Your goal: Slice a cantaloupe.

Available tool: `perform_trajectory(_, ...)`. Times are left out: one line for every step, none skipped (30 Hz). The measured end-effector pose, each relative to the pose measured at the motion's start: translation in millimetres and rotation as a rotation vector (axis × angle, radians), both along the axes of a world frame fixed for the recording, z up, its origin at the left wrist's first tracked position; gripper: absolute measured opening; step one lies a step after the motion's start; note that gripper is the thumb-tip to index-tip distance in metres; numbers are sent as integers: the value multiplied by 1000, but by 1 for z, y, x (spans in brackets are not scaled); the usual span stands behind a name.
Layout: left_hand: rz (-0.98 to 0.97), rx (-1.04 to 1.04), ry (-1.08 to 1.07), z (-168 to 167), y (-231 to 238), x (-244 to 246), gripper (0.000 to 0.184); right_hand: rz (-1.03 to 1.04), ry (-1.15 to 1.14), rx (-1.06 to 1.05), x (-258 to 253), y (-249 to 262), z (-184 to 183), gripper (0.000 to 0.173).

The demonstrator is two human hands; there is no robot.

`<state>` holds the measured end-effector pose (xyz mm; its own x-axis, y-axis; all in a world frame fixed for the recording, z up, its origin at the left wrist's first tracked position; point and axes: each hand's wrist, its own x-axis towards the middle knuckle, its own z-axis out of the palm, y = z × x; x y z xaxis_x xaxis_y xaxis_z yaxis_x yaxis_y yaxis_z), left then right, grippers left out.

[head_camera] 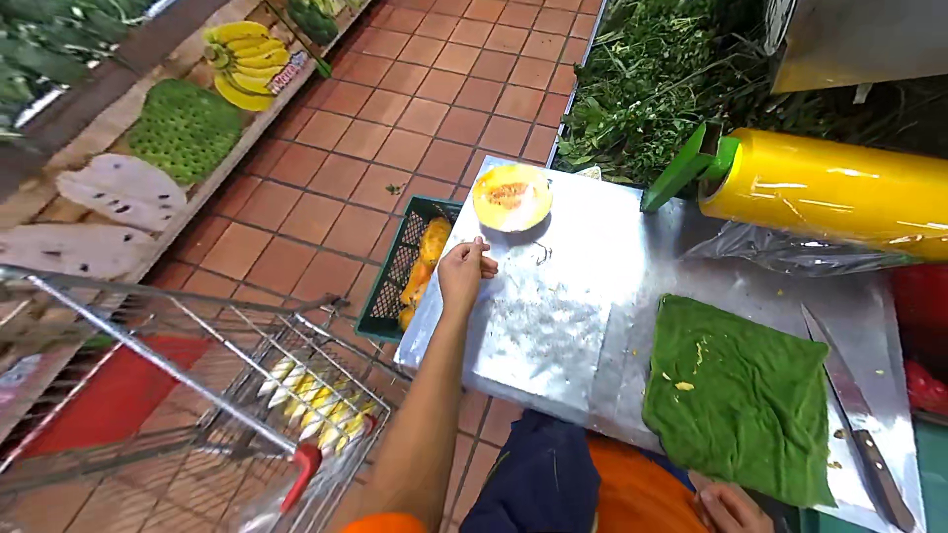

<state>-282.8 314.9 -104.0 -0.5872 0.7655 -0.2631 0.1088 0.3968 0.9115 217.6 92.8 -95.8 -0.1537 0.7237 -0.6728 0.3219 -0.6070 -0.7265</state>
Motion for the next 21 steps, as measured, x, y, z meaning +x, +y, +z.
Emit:
perform_trajectory(-26,6,7,8,-25,12,51,121,-58,10,3,6,0,24)
perform_trajectory(-60,2,11,14,-54,28,60,243,-99,20,7,11,-4,28)
perform_trajectory(-94,-18,7,19,-86,47,66,363,-128,51,13,15,-12,30)
perform_trajectory(-119,-34,-7,22,-121,69,67,479,-148,93,19,18,-22,32)
perform_trajectory(-126,-28,-38,22,-157,93,64,590,-155,126,24,22,-31,34)
perform_trajectory(-132,-25,-90,20,-193,118,56,704,-165,140,27,27,-38,36)
perform_trajectory(-137,-32,-136,14,-226,141,45,819,-180,140,27,32,-44,38)
perform_trajectory(-143,-54,-186,8,-258,162,36,928,-198,130,26,35,-49,40)
perform_trajectory(-163,-106,-230,1,-287,181,33,1024,-221,117,24,36,-52,41)
perform_trajectory(-195,-174,-276,-8,-313,196,36,1091,-249,116,22,36,-55,40)
perform_trajectory(-249,-266,-309,-20,-336,208,43,1124,-277,137,20,33,-59,37)
perform_trajectory(-328,-384,-330,-32,-354,218,44,1133,-298,165,18,30,-62,33)
perform_trajectory(-436,-510,-353,-42,-367,226,40,1130,-309,183,15,27,-66,30)
perform_trajectory(-551,-599,-389,-53,-375,231,37,1120,-315,192,12,25,-71,30)
perform_trajectory(-645,-656,-415,-64,-379,234,36,1110,-321,199,8,23,-78,29)
perform_trajectory(-708,-678,-432,-72,-382,238,38,1102,-330,202,5,21,-84,30)
perform_trajectory(-742,-678,-431,-81,-388,244,40,1092,-341,187,3,18,-88,30)
perform_trajectory(-757,-672,-414,-90,-397,251,42,1073,-351,160,1,13,-91,29)
perform_trajectory(-762,-662,-389,-101,-406,258,44,1047,-365,139,0,9,-95,29)
perform_trajectory(-758,-647,-375,-114,-416,264,44,1010,-378,139,0,4,-102,28)
perform_trajectory(-745,-636,-385,-128,-427,270,43,973,-395,139,2,-1,-111,28)
